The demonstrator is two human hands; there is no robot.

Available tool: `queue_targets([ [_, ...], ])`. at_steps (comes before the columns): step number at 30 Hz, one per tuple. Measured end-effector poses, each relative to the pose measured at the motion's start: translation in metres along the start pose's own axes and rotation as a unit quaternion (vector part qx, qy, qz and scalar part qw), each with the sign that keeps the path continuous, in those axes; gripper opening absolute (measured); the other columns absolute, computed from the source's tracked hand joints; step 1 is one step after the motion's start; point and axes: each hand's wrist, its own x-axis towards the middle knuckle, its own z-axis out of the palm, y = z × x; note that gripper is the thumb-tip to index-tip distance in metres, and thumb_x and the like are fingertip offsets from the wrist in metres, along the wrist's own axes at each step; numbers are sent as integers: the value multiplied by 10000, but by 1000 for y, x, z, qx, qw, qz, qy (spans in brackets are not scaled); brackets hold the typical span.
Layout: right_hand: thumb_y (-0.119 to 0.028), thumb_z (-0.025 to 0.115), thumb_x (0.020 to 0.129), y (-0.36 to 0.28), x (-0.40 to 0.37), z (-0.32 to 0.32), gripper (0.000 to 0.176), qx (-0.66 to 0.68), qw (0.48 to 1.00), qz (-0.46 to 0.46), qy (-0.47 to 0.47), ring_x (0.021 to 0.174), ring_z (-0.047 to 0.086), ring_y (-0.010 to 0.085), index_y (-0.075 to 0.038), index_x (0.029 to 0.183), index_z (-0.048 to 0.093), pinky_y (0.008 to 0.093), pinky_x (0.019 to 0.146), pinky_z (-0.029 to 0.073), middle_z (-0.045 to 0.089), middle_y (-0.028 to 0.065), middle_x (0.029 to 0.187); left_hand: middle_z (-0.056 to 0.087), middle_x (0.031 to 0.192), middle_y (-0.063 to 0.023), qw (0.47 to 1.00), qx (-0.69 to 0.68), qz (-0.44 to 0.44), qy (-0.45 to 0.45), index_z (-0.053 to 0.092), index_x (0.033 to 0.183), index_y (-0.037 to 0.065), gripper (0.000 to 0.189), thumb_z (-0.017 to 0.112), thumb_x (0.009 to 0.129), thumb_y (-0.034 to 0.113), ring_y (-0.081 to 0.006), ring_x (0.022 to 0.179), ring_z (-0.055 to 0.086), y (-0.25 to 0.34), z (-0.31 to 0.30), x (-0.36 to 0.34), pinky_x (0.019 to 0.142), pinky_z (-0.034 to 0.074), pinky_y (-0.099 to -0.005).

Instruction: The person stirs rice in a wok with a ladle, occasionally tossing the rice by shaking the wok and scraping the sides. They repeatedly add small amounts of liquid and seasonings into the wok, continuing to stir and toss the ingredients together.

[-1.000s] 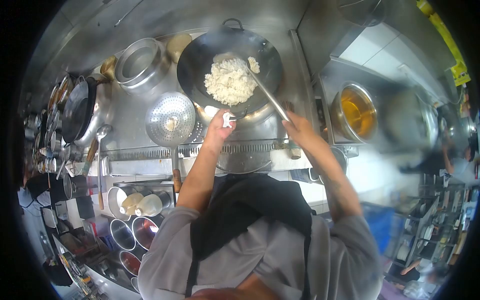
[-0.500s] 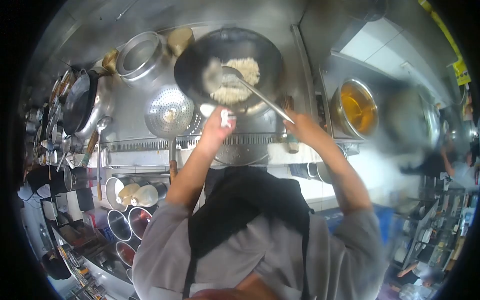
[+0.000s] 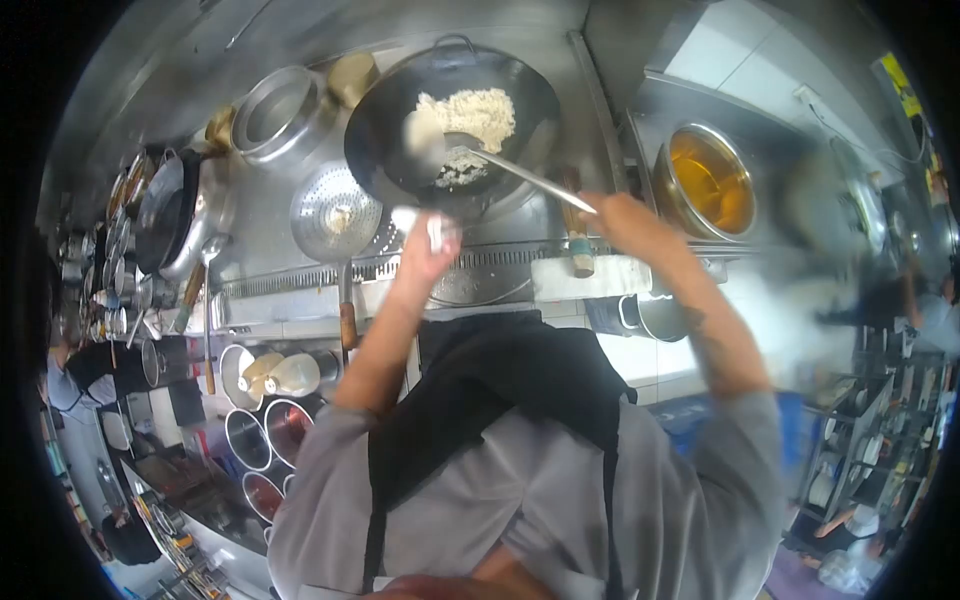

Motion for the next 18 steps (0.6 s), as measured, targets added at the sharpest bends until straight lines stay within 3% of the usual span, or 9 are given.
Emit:
queue_targets([
  [1,-228,568,929,2,5,2,393,-18,999,16,23,827,660,357,-26,1265,542,398,766,501,656,250,902,559,725,-41,956,218,194,-32,553,861,77,56,528,869,127,-154,622,538,-13,-2,-22,474,417,-247],
  [2,-219,572,927,1,-6,4,397,9,998,20,54,834,657,363,-30,1273,534,398,763,501,651,257,920,558,714,-42,998,-42,-50,15,563,862,78,88,531,877,158,-152,619,538,-40,-13,-42,479,426,-251],
  [3,-210,575,924,-3,-23,11,401,35,996,21,83,841,653,368,-34,1281,527,399,760,502,647,265,937,557,703,-43,909,-294,-291,56,573,863,79,120,535,885,190,-149,616,539,-56,-20,-46,483,434,-255],
  [5,-119,618,904,-10,-41,28,435,104,982,-36,153,654,605,139,8,1303,502,327,606,502,632,126,777,558,695,-42,986,-55,-155,26,572,848,84,135,542,879,212,-145,606,534,-15,-7,-47,482,431,-254],
  [8,-56,564,910,-58,-51,25,542,326,934,109,98,525,464,37,-14,1412,362,188,445,373,533,-13,723,568,692,-60,957,-186,-220,28,567,822,80,63,579,819,141,-165,591,530,12,-21,-20,443,388,-255],
  [9,-55,561,912,-60,-49,27,531,319,934,97,127,514,455,35,-7,1405,368,194,439,367,524,-16,709,572,685,-82,871,-378,-314,22,566,821,68,42,585,791,91,-192,599,544,22,-26,1,429,380,-257],
  [10,-54,559,913,-63,-48,31,521,314,933,83,157,504,446,34,0,1397,375,199,432,361,514,-18,696,569,670,-81,877,-365,-311,32,563,801,70,31,583,790,91,-191,585,541,26,-27,4,420,372,-257],
  [13,-149,573,912,-59,-54,45,466,258,939,98,204,871,621,165,20,1329,450,275,775,489,628,122,995,565,642,-79,893,-325,-305,56,552,758,76,47,578,792,96,-184,557,536,37,-27,-4,398,354,-258],
  [18,-172,557,929,-47,-59,50,433,197,940,128,249,714,591,145,35,1296,457,268,648,474,598,91,846,570,649,-73,926,-294,-234,15,558,766,80,55,578,803,116,-179,560,539,62,-17,-23,391,345,-259],
])
